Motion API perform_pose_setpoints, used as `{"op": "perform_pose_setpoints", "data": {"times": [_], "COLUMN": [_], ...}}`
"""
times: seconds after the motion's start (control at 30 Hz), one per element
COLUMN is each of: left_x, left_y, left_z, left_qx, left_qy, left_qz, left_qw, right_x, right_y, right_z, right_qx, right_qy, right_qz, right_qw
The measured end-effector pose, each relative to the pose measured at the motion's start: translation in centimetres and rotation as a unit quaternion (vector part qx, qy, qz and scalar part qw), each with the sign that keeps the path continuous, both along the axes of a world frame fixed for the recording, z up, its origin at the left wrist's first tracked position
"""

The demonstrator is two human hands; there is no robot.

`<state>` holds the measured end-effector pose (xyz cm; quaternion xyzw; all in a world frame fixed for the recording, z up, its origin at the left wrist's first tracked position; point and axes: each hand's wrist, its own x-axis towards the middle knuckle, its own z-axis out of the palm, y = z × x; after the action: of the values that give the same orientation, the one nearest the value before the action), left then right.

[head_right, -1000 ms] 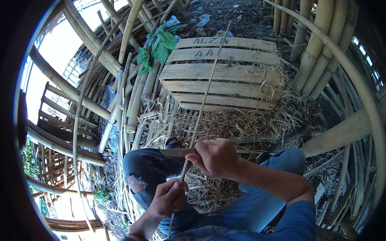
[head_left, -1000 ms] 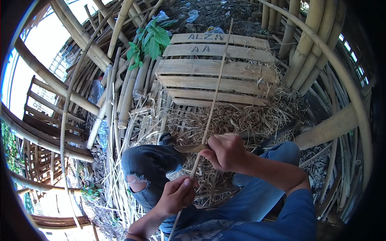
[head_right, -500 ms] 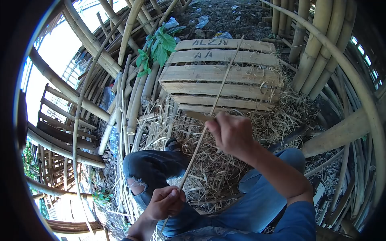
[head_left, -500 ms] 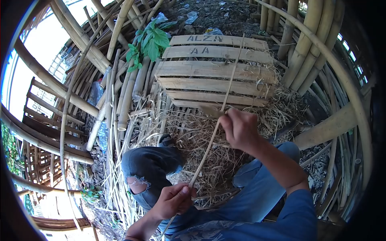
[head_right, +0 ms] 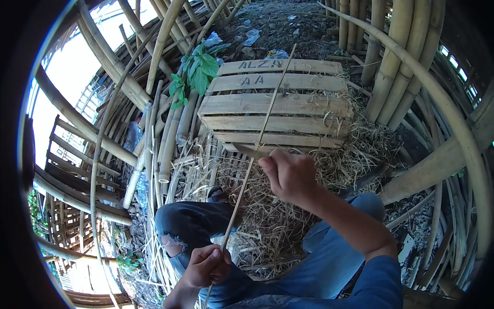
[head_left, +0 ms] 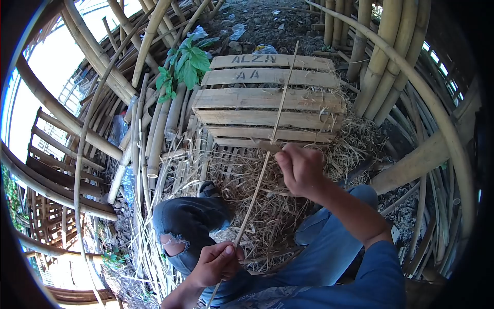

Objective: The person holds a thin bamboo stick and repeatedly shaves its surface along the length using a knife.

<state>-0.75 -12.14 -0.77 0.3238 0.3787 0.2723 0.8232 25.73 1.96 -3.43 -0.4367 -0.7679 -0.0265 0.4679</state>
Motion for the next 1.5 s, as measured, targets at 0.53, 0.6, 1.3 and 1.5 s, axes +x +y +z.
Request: {"op": "perform_pose_setpoints", "data": {"times": [0.53,0.6,1.3,1.5], "left_x": [-0.7,-1.1,-1.6,-1.2], "left_y": [-0.9,-1.2,-2.1,-1.9], "left_z": [0.1,0.8,-0.3,-0.4], "left_qx": [-0.011,-0.007,0.041,0.079], "left_qy": [0.005,0.029,0.159,0.159], "left_qz": [-0.005,-0.007,0.036,0.055], "left_qw": [1.0,1.0,0.986,0.983], "right_x": [0.1,1.3,5.0,4.4], "right_y": [0.4,1.5,4.9,4.4], "right_z": [-0.6,-1.2,-1.0,-1.9], "right_qx": [0.066,0.037,0.124,0.123], "right_qy": [0.008,0.0,0.017,-0.042], "right_qz": [0.018,-0.004,-0.114,-0.106], "right_qw": [0.998,0.999,0.986,0.986]}}
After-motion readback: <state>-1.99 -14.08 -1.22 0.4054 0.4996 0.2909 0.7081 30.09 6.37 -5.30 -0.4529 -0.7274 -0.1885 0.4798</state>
